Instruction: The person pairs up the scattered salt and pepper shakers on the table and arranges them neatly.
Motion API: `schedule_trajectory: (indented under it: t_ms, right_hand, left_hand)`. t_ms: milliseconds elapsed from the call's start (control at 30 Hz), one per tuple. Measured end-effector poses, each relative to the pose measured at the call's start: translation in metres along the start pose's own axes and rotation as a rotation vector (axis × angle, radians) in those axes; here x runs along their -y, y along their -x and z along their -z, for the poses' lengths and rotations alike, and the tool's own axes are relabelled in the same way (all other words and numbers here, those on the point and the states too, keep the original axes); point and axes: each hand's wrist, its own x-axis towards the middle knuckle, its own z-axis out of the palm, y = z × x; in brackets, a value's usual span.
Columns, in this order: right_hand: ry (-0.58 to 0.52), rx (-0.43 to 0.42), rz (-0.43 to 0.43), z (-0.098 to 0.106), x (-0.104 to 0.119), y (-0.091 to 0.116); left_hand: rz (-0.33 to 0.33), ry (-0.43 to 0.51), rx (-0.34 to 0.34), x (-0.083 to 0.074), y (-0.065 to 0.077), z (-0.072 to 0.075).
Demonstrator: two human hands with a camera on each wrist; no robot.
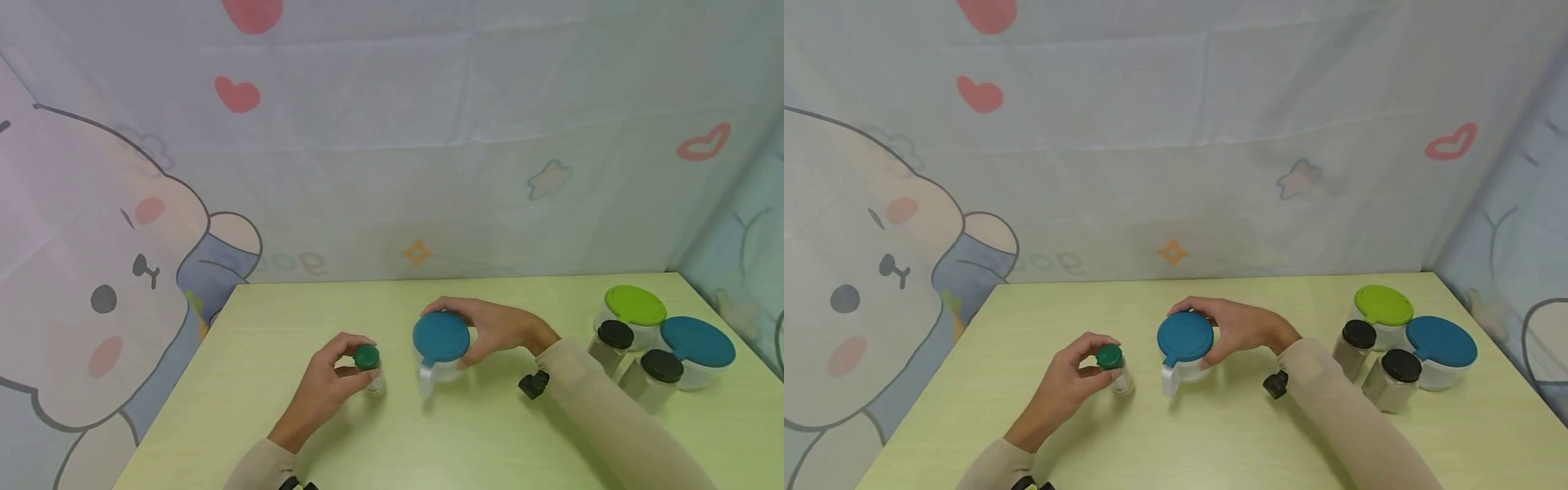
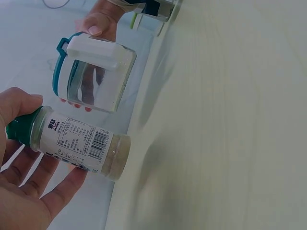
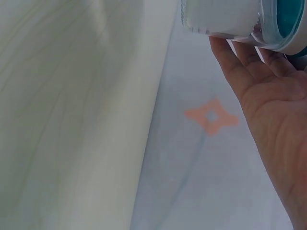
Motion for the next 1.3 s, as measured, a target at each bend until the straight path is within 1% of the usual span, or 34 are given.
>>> schedule_trajectory:
  t_ms: [300,800,1067,1300]
  right_hand:
    - [0.009,-0.006,-0.020,-0.006,0.003,-0.010]
    - [0.042,-0.002,-0.012,-0.013,-0.006,-0.025]
    - [0.046,0.010,0.001,-0.018,-0.005,-0.033]
    - [0.040,0.028,0.008,-0.021,-0.001,-0.039]
  left_hand:
    - [0.005,-0.006,-0.024,0.001,0.005,0.005]
    - [0.026,-0.009,-0.049,0.004,0.013,0.015]
    - [0.052,-0.029,-0.066,0.004,0.018,0.018]
    - [0.054,-0.013,-0.072,0.007,0.019,0.022]
